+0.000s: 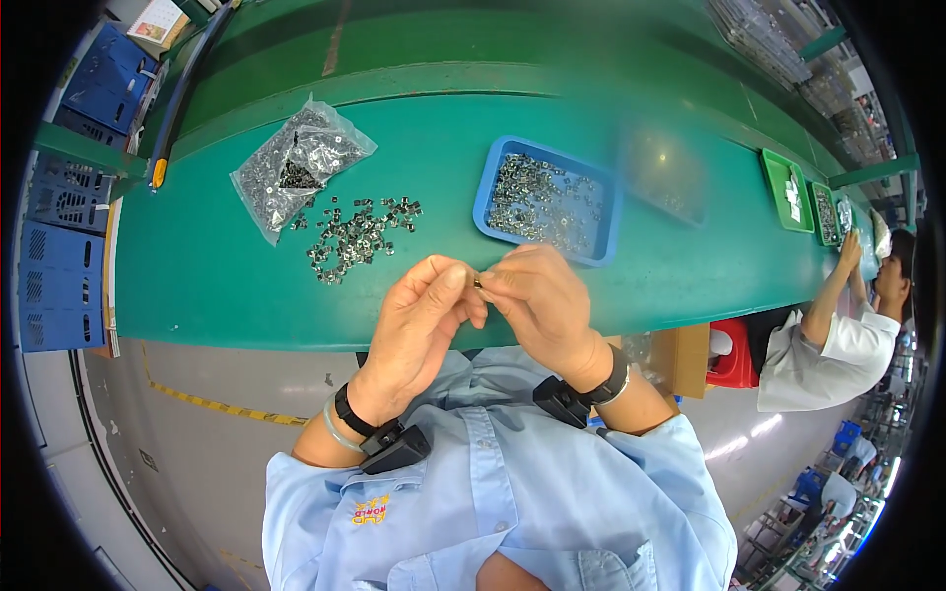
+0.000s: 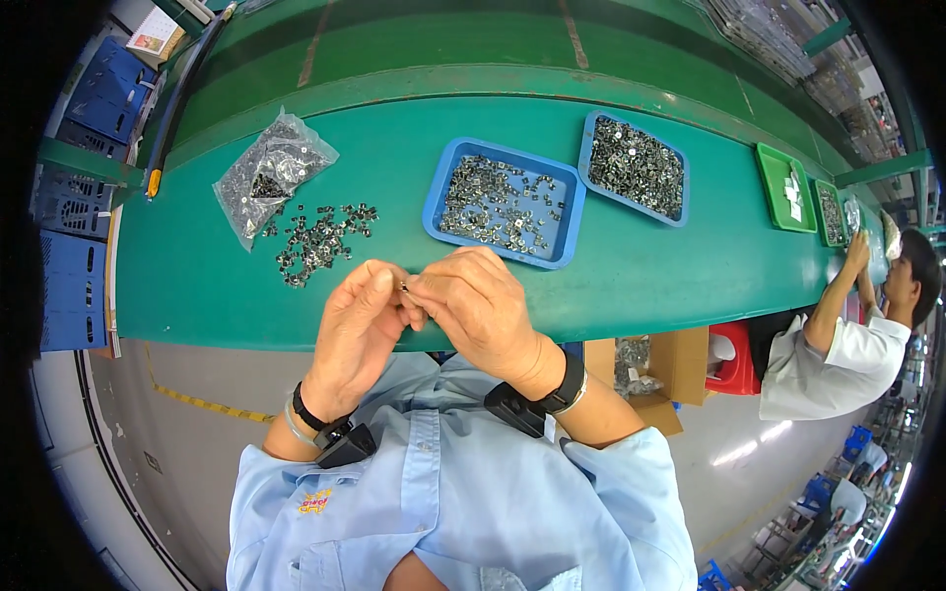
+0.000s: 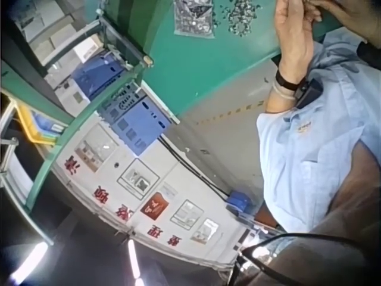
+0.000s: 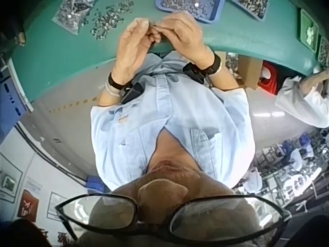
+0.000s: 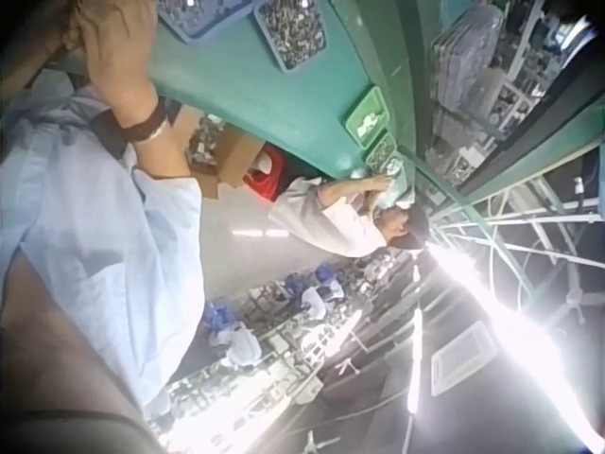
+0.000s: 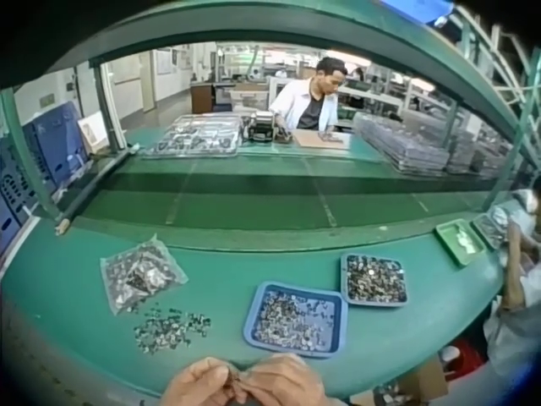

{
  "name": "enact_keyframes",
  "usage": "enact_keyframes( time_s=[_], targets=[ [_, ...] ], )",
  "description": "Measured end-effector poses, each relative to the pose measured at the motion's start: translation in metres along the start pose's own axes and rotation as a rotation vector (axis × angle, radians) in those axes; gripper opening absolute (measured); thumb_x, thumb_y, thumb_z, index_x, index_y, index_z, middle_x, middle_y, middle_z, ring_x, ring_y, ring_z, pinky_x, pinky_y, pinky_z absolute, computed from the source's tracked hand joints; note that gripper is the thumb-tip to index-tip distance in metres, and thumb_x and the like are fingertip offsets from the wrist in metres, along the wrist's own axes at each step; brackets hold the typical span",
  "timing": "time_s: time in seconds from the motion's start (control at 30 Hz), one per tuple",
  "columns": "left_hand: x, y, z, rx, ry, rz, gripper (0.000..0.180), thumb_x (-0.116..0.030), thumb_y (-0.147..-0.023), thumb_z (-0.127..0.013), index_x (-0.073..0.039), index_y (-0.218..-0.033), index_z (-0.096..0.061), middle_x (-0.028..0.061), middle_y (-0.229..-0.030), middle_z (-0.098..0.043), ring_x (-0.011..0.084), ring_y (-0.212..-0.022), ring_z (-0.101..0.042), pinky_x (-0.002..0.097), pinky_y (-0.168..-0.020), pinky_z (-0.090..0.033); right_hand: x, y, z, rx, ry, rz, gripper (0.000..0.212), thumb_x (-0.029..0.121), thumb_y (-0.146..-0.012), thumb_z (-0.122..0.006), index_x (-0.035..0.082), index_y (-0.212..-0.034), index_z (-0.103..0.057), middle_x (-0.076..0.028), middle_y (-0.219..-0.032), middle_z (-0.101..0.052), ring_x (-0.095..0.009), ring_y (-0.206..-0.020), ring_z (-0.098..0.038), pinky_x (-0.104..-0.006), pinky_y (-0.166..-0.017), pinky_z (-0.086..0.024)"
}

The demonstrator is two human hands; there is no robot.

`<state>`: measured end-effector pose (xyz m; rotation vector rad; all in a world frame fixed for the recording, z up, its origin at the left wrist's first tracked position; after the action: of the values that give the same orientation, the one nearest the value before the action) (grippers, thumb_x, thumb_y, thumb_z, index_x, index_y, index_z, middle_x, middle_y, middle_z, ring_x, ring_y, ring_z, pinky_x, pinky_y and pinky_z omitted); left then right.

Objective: The person picks up a small component from the green surface and joins it with another piece by hand, then places the assembled unit into a blue tray.

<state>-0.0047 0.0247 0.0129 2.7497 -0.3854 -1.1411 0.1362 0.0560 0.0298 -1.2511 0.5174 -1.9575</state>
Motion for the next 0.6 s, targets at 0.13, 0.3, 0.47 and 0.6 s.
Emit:
enact_keyframes(
  time_s=[0.13,0.3,0.47,0.6],
  targets=[
    [0.002,0.002,-0.001,0.077,0.174,0.07,0.013,-0.018,-0.092,-0.056,-0.005,-0.093,-0.056,0.004,-0.082,-0.061,0.0119,-0.072,-0.055,0.0282,-0.064,-0.043,0.001,0.0,-0.001,-0.043,-0.127,-0.027,0.021,-0.003,-0.072,-0.069,0.004,-0.089,-0.06,-0.009,-0.084,-0.062,-0.026,-0.076,-0.06,-0.0374,-0.072,-0.049],
    [0.01,0.003,0.0,0.122,0.302,0.122,0.013,-0.019,-0.091,-0.057,-0.007,-0.093,-0.056,0.0043,-0.082,-0.061,0.0114,-0.07,-0.053,0.0285,-0.06,-0.04,0.002,0.0,-0.001,-0.053,-0.17,-0.015,0.021,-0.003,-0.072,-0.069,0.004,-0.09,-0.06,-0.009,-0.084,-0.062,-0.026,-0.075,-0.059,-0.0378,-0.072,-0.049],
    [0.013,0.003,0.002,0.118,0.333,0.122,0.012,-0.019,-0.091,-0.058,-0.007,-0.094,-0.056,0.0045,-0.083,-0.061,0.0114,-0.069,-0.053,0.0291,-0.058,-0.04,0.002,-0.002,-0.001,-0.028,-0.17,0.003,0.021,-0.002,-0.073,-0.069,0.004,-0.091,-0.06,-0.009,-0.084,-0.062,-0.026,-0.074,-0.06,-0.0379,-0.072,-0.049],
    [0.011,0.002,0.001,0.161,0.314,0.095,0.012,-0.018,-0.091,-0.058,-0.007,-0.093,-0.055,0.0042,-0.081,-0.06,0.0123,-0.068,-0.053,0.0289,-0.057,-0.041,0.003,-0.005,0.0,-0.015,-0.168,0.015,0.02,-0.002,-0.073,-0.069,0.004,-0.09,-0.06,-0.009,-0.083,-0.062,-0.025,-0.073,-0.06,-0.0372,-0.072,-0.049]
  ],
)
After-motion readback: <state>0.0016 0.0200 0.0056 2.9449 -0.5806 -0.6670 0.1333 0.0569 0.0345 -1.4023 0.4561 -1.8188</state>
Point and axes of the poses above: each hand's wrist, its own y-axis away from the middle knuckle, its own z-axis out of the back of the hand, x = y × z, the point moved 3 cm from there along -y, towards the middle knuckle
